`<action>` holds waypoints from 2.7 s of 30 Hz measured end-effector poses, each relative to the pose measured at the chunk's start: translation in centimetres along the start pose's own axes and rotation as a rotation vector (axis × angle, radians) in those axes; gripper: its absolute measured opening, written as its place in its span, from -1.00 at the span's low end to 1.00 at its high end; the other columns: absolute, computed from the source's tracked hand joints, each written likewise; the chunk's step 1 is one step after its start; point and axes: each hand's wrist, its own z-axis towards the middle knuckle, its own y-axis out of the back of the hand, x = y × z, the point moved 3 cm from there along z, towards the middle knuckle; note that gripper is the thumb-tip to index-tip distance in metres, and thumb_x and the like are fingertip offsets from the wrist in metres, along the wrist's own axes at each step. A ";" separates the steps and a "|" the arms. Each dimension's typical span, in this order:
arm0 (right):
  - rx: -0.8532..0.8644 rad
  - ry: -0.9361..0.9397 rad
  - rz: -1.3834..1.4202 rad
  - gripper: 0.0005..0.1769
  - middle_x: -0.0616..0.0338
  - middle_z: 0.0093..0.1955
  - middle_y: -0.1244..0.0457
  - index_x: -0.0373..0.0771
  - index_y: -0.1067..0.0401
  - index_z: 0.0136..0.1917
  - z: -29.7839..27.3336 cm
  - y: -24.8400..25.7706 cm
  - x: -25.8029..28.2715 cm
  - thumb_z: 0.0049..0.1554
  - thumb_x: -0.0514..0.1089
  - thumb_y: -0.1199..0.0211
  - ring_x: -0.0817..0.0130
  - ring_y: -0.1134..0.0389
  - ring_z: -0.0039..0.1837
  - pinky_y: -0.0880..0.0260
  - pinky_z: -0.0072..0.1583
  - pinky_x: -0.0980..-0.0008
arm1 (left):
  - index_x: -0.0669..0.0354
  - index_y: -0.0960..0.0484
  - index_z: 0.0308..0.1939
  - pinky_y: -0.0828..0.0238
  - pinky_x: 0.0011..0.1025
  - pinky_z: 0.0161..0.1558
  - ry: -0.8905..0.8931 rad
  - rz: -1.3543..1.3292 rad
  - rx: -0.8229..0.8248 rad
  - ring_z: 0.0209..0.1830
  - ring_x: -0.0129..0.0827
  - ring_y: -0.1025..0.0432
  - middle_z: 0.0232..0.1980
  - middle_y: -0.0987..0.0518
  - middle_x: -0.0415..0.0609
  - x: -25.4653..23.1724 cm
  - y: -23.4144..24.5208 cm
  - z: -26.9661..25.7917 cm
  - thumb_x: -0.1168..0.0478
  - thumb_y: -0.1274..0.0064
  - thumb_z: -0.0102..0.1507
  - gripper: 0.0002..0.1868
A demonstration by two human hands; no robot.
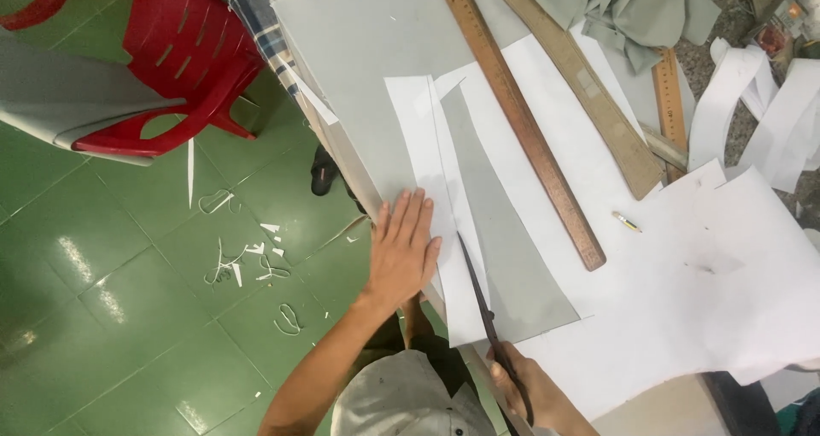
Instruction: The person uses large scissors to cut a white paper pattern on a work table. They repeatedly cut along drawn lines, trim edges, and adjust the paper's position to complete the shape.
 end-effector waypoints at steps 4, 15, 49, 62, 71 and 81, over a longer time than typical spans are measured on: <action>0.021 -0.130 0.113 0.08 0.35 0.33 -0.41 -0.06 -0.33 0.46 -1.6 -0.2 0.8 -0.09 0.61 0.16 0.45 -0.39 0.36 -0.28 0.38 0.43 | 0.12 -0.16 0.60 0.30 -0.01 0.62 -0.016 0.285 0.143 0.68 -0.18 0.08 0.67 -0.07 -0.01 2.7 -1.3 2.0 -0.16 0.48 0.49 -0.31; 0.029 0.091 -0.047 -0.13 0.26 -0.27 -0.25 -0.14 -0.21 0.35 4.8 -1.7 -6.2 0.08 0.52 0.21 0.41 -0.28 -0.22 -0.30 -0.13 0.38 | 0.14 -0.02 0.61 0.49 -0.02 0.63 0.028 0.221 0.274 0.71 -0.19 0.22 0.70 0.05 -0.01 3.1 -1.5 2.5 -0.22 0.65 0.46 -0.24; 0.000 -0.011 -0.053 -0.05 0.20 -0.28 -0.31 -0.17 -0.21 0.34 8.5 0.1 0.0 0.01 0.57 0.27 0.34 -0.38 -0.26 -0.39 -0.18 0.38 | 0.13 -0.16 0.60 0.40 -0.05 0.64 -0.003 0.260 0.209 0.70 -0.18 0.16 0.68 -0.02 0.01 3.4 -1.1 2.9 -0.18 0.57 0.49 -0.29; 0.092 -0.064 -0.065 -0.08 0.27 -0.42 -0.19 -0.11 -0.21 0.19 8.2 1.6 1.4 -0.07 0.63 0.28 0.41 -0.35 -0.36 -0.42 -0.23 0.42 | 0.15 -0.16 0.59 0.41 -0.03 0.63 0.011 0.209 0.219 0.70 -0.18 0.17 0.69 0.00 0.02 3.5 -1.1 3.1 -0.18 0.54 0.49 -0.29; 0.012 -0.018 -0.009 0.08 0.12 -0.35 -0.30 -0.18 -0.23 0.37 10.3 2.0 3.9 -0.10 0.63 0.28 0.31 -0.41 -0.34 -0.48 -0.20 0.40 | 0.46 -0.25 0.45 -0.08 0.04 0.53 -0.009 -0.154 0.066 0.54 0.14 -0.18 0.50 -0.30 0.36 6.0 2.0 7.5 0.03 0.29 0.46 -0.39; 0.031 0.028 0.038 0.02 0.20 -0.43 -0.16 -0.17 -0.22 0.29 10.2 0.7 3.7 -0.05 0.64 0.35 0.37 -0.30 -0.35 -0.32 -0.26 0.37 | 0.01 -0.12 0.61 0.47 -0.04 0.63 -0.141 0.263 0.265 0.70 -0.23 0.12 0.69 -0.04 -0.09 9.5 -0.3 11.9 -0.18 0.62 0.49 -0.32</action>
